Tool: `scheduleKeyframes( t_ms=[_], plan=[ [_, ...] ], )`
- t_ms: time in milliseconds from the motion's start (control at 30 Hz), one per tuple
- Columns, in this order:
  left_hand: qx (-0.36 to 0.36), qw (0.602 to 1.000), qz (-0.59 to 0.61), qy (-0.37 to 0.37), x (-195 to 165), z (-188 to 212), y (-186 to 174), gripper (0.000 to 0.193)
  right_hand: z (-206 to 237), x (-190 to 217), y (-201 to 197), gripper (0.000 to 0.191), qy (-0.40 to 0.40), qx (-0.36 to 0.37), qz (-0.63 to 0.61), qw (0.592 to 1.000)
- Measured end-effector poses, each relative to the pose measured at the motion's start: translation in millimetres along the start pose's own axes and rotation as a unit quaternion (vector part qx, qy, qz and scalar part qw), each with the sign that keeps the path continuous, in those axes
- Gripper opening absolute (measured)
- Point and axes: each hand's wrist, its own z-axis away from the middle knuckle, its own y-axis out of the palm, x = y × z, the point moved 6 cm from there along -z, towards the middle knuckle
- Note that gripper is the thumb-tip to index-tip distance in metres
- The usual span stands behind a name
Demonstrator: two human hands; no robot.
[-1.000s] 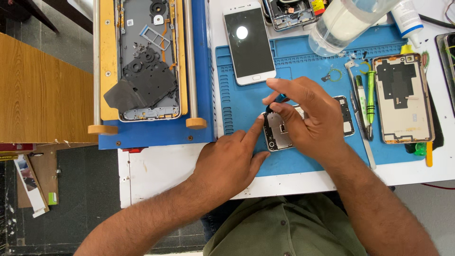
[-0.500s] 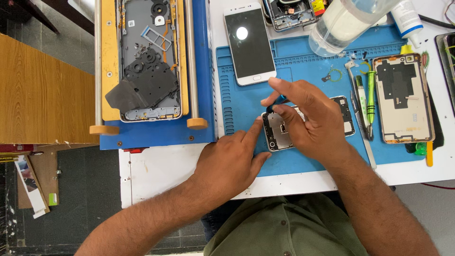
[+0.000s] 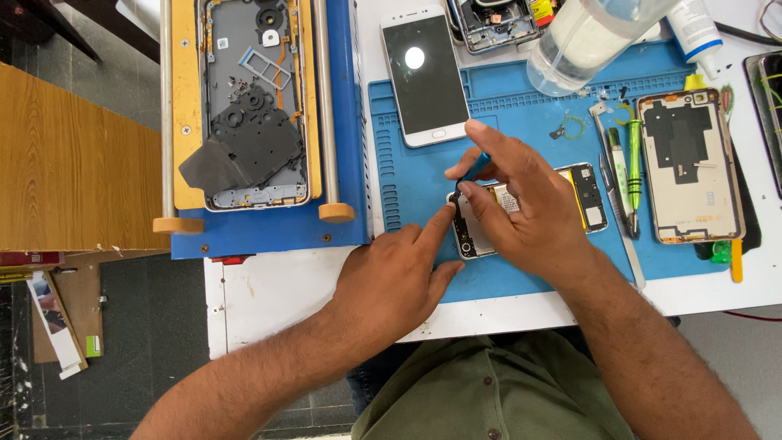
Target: The person wipes a smartphone screen with a yellow cloth, then opens the phone's back cover and works on the internal components, using a screwdriver on the battery area and prying with a spudger on the repair mat.
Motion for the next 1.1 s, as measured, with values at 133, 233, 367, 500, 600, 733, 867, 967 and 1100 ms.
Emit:
scheduleKeyframes(
  t_ms=[133,233,367,500,600,733,867,967,1100],
  plan=[
    [-0.012,1.0,-0.01,0.005,-0.9,0.7,-0.8,0.067,2.6,-6.4,5.7,0.081,0.022,0.017,0.002,1.0],
    [0.005,1.0,-0.016,-0.003,-0.3,-0.4,1.9,0.065,4.0,-12.1,7.8,0.09,0.02,0.025,0.006,0.999],
    [-0.022,0.999,-0.03,0.011,-2.0,0.8,-0.4,0.062,6.0,-21.9,7.0,0.097,0.05,0.026,-0.078,0.995],
    [-0.022,0.999,-0.037,0.012,-1.8,0.7,0.3,0.062,9.3,-21.7,1.6,0.099,0.064,0.016,-0.094,0.993],
    [-0.026,0.999,-0.042,0.015,-2.0,1.4,0.1,0.063,19.2,-12.3,-7.8,0.098,0.057,-0.001,-0.102,0.993],
    [-0.038,0.998,-0.038,0.018,-0.8,0.8,-0.8,0.064,49.7,7.9,-7.8,0.094,0.038,-0.025,-0.12,0.992],
    [-0.014,1.0,-0.024,0.014,1.7,-0.1,2.5,0.063,68.0,12.0,2.0,0.087,-0.004,-0.038,-0.094,0.995],
    [-0.013,1.0,-0.024,0.007,1.8,-0.3,2.8,0.064,72.7,8.7,7.7,0.086,-0.02,-0.022,-0.055,0.998],
    [-0.022,0.999,-0.029,0.014,0.7,-1.0,0.3,0.064,74.3,6.2,7.7,0.083,-0.034,-0.028,-0.067,0.997]
  ],
)
